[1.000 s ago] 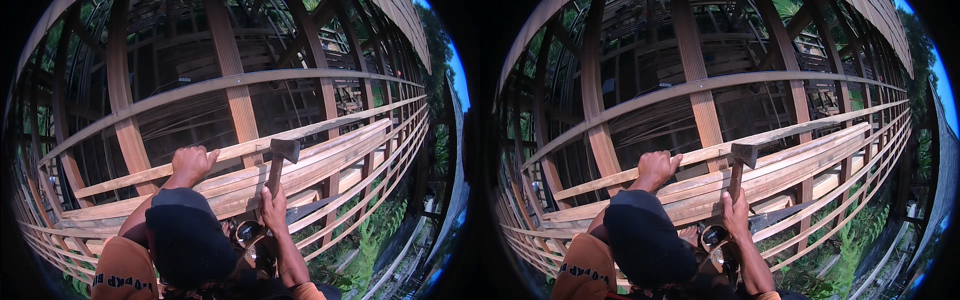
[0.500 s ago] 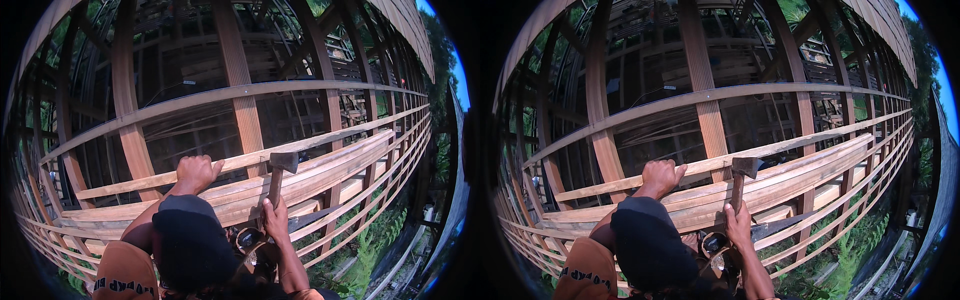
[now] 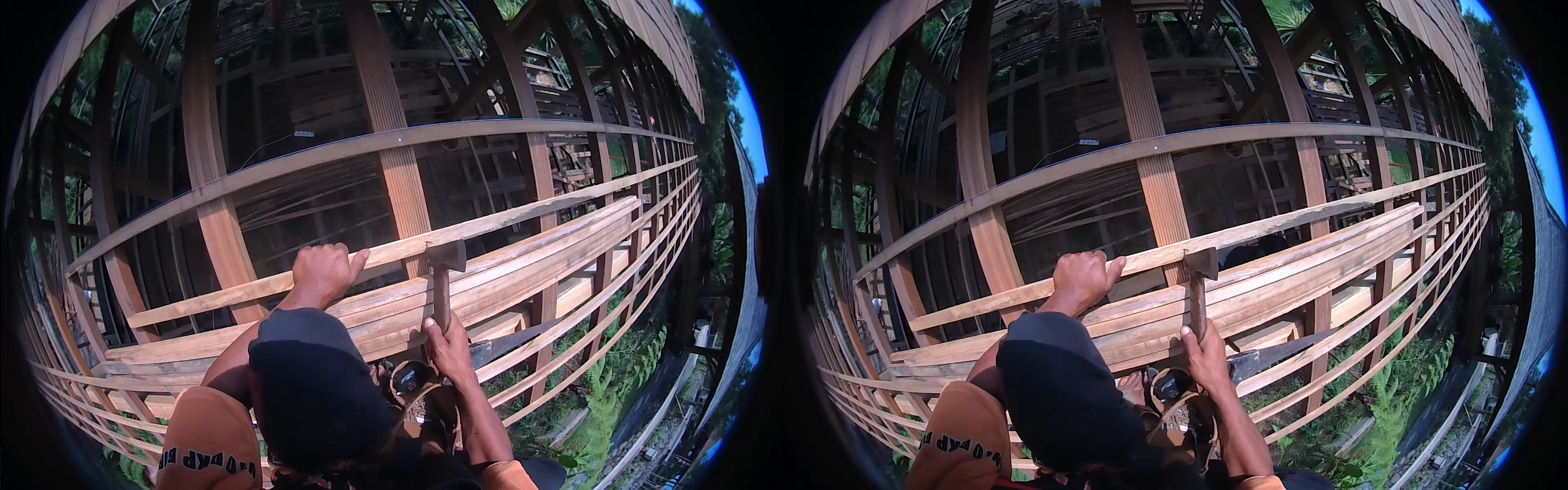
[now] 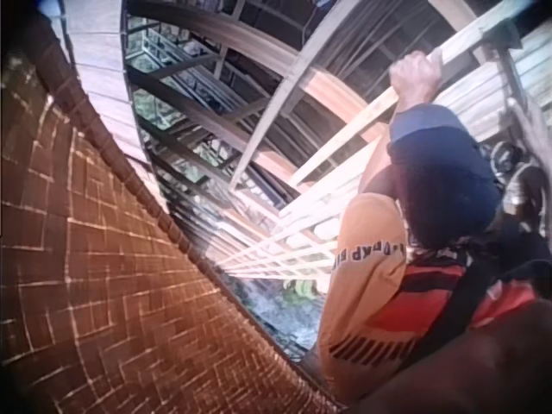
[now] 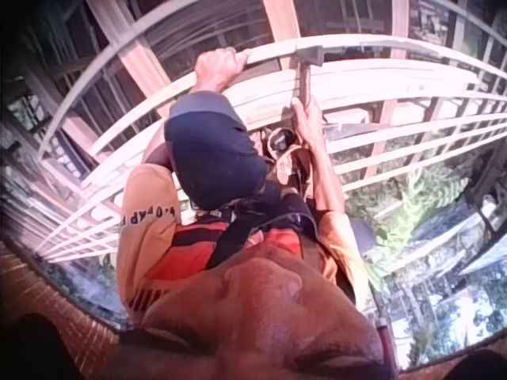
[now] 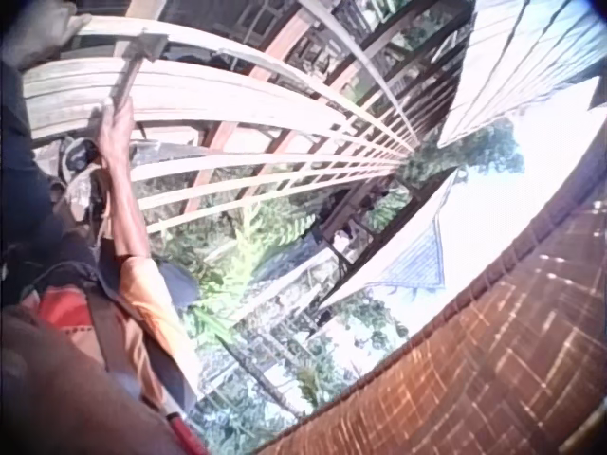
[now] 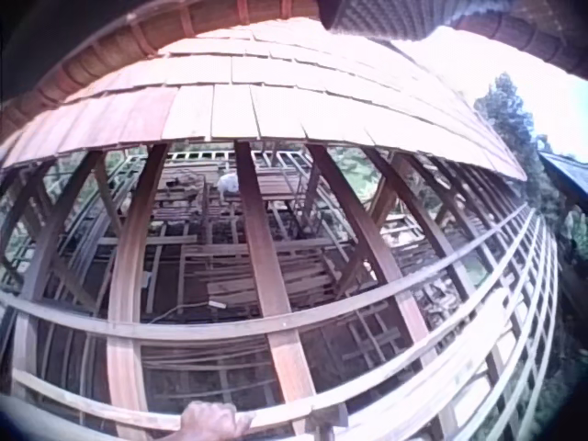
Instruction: The person constructs a wooden roof frame by positioning wooden slats and hammering nails to secure them while using an axe to adjust the pieces.
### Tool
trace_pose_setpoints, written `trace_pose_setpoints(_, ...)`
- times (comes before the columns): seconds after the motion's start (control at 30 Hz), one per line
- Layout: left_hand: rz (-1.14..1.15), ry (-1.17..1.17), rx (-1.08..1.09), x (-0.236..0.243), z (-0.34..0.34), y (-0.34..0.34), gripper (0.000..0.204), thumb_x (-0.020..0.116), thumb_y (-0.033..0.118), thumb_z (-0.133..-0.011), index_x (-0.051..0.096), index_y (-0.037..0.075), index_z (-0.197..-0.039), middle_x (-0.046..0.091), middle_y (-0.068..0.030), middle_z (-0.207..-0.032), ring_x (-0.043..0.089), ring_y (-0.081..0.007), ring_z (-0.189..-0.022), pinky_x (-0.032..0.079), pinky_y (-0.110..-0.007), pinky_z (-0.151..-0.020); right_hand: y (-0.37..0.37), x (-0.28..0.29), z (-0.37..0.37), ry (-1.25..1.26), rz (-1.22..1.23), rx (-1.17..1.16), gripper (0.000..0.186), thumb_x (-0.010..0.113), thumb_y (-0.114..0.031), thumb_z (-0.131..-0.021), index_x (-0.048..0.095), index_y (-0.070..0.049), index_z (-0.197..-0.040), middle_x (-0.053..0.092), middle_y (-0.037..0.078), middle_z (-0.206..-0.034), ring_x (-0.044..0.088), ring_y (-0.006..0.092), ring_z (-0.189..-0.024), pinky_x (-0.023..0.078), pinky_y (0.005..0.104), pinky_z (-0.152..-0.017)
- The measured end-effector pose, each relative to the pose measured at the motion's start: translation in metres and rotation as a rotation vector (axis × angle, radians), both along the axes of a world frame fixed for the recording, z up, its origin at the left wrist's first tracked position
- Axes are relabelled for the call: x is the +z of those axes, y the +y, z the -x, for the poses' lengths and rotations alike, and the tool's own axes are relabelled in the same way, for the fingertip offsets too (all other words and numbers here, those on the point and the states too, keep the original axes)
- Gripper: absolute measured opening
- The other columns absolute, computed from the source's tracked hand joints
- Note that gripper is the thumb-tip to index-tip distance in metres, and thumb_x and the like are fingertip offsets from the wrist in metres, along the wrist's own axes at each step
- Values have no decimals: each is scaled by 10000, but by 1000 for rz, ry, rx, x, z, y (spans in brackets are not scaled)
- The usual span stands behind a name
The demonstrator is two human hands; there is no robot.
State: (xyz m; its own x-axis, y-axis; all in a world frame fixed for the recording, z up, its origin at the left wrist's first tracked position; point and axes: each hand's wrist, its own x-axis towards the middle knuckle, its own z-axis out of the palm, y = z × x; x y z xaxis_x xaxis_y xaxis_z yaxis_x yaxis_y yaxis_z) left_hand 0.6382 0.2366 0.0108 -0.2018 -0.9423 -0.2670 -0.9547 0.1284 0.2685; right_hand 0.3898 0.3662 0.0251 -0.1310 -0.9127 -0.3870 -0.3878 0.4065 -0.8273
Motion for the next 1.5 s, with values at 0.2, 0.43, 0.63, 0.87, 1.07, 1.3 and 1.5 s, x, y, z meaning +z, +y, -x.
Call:
trace_pose_setpoints(0.2,-33,38,42,10,-5,-2,669,430,567,-982,750,16,-780,714,-200,-746,713,-353,-710,565,-460,-664,-42,139,21,-500,728,-271,466,629,-338,-996,420,1,-1239,515,50,-878,434,84,-597,365,228,-498)
trace_pose_setpoints(0.43,0,24,22,9,3,-1,680,415,572,-986,751,16,-787,718,-196,-753,714,-362,-716,568,-453,-667,-26,73,-11,-516,923,-406,296,602,-313,-1002,467,-63,-1087,468,12,-768,482,121,-671,442,256,-594)
trace_pose_setpoints(0.63,30,34,21,10,-3,1,663,429,551,-989,751,17,-763,705,-205,-713,709,-357,-668,564,-458,-623,-9,59,16,-433,-25,-226,254,600,-257,-1015,481,-36,-1054,502,-3,-719,471,74,-553,379,243,-465)
trace_pose_setpoints(0.87,25,41,36,8,1,1,665,424,555,-990,756,24,-765,706,-195,-715,706,-359,-688,563,-459,-638,-53,219,40,-401,1447,-287,396,570,-375,-1018,418,-57,-1198,378,12,-774,413,119,-633,371,234,-534)
trace_pose_setpoints(1.07,140,87,12,3,1,5,620,427,481,-1011,744,29,-728,692,-195,-681,693,-362,-640,556,-458,-598,-12,13,-13,-137,-106,70,222,606,-200,-995,469,-48,-1081,473,-21,-776,457,75,-632,393,267,-543)
trace_pose_setpoints(1.3,216,101,12,1,-12,8,584,450,418,-1015,712,38,-657,663,-196,-625,664,-368,-565,543,-458,-547,-51,171,5,-515,702,-285,430,618,-287,-1005,414,0,-1253,506,59,-885,452,100,-614,390,228,-509)
trace_pose_setpoints(1.5,173,108,-4,2,-7,8,595,423,414,-1019,720,41,-664,666,-205,-639,668,-383,-597,546,-471,-576,-55,178,12,-364,1494,-287,419,634,-395,-980,410,-102,-1179,438,25,-824,455,109,-629,418,236,-521)
